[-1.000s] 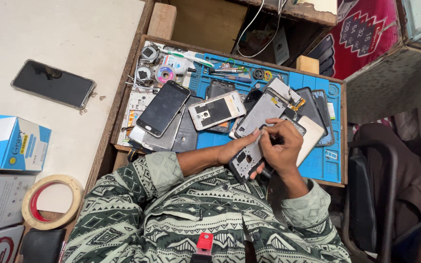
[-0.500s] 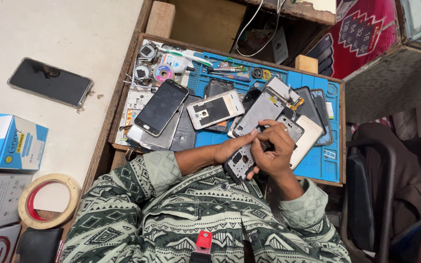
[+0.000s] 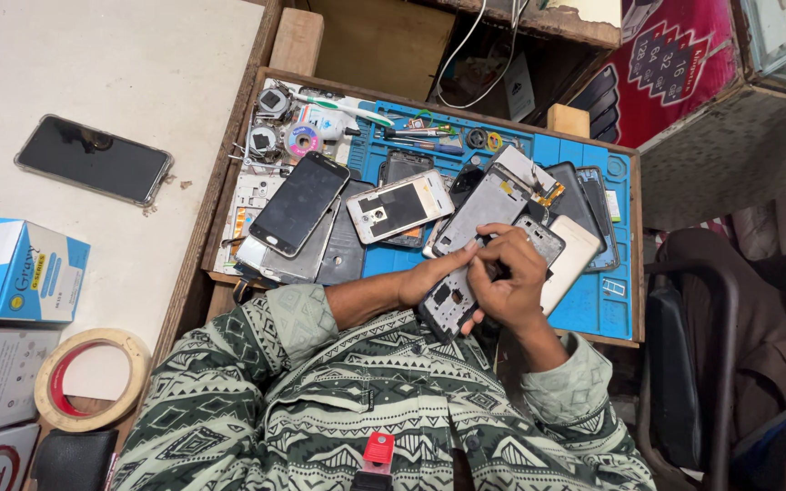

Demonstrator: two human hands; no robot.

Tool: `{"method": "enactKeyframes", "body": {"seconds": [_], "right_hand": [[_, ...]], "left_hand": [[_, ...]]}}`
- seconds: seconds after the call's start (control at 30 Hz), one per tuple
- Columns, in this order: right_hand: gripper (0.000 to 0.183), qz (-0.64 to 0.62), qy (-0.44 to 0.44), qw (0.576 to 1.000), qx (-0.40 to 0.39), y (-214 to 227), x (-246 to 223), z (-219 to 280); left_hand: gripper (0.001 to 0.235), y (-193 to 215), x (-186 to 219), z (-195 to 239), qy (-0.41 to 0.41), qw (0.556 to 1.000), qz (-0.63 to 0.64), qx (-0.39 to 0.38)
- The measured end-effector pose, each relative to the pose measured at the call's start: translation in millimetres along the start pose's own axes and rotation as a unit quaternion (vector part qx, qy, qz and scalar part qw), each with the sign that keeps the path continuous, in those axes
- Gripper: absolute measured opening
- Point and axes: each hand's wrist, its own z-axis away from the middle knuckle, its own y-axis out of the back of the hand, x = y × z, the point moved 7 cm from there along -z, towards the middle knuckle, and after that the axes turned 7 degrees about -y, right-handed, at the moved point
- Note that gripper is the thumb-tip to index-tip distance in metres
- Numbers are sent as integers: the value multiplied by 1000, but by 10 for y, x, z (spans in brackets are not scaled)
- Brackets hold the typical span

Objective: The person uses a small metal tool to pry and adjust internal components inside a disassembled smartphone. They work on the phone's frame and internal parts, then set it down and pick up another device to continue the repair process.

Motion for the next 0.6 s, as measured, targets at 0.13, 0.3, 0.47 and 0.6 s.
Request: {"method": "enactKeyframes", "body": {"seconds": [0.13, 0.3, 0.47, 0.6], "right_hand": [[7, -17, -37, 999, 24, 55, 83, -16], [6, -4, -122, 991, 45, 101, 208, -20], [7, 32, -29, 998, 40, 41, -3, 12], [8, 26, 1, 999, 22, 8, -81, 31]], "left_hand": [[89, -21, 4, -25, -9, 1000, -3, -15], [100, -42, -6, -17, -6, 997, -63, -37], [90, 8, -11, -36, 13, 1000, -20, 11], [86, 9, 7, 0, -5, 1000, -27, 6]]}}
